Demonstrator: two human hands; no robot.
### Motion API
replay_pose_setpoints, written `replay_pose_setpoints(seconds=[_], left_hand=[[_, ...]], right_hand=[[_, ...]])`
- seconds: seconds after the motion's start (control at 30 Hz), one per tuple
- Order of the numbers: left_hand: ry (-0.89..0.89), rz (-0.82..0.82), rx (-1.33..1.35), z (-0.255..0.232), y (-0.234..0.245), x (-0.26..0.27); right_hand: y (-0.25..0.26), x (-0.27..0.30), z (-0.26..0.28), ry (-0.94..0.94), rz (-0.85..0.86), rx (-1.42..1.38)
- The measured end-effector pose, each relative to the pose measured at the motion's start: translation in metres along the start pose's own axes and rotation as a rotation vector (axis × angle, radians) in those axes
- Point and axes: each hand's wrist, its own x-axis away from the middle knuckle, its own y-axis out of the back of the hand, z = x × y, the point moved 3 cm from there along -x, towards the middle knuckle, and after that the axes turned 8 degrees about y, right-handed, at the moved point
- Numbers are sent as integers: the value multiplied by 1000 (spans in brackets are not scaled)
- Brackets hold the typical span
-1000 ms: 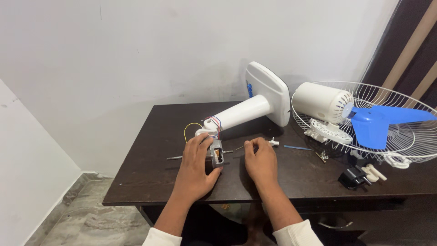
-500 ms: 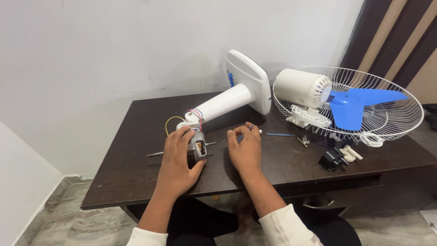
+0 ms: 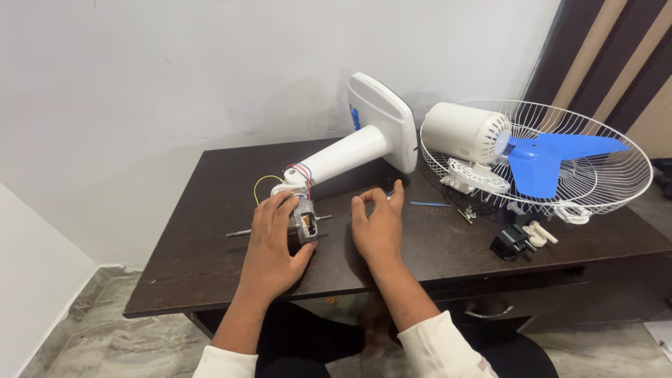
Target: The person uses a small blue tool to adjust internal components of a disassembled electric fan motor while holding it on a table. The fan housing and blades remain nearby, and the person repeatedly manipulates the motor's internal parts without reassembling the fan.
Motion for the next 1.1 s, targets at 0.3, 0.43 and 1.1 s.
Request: replay_pose_setpoints(seconds=[0.3,0.43,1.1], left_hand=[[53,42,0,1,0,1],[20,15,9,0,0,0],[-55,-35,13,-3,3,-2]], right_hand=[[-6,1,3,8,117,-22],[-6,-1,3,12,124,14],[39,-10,23,283,45,54]])
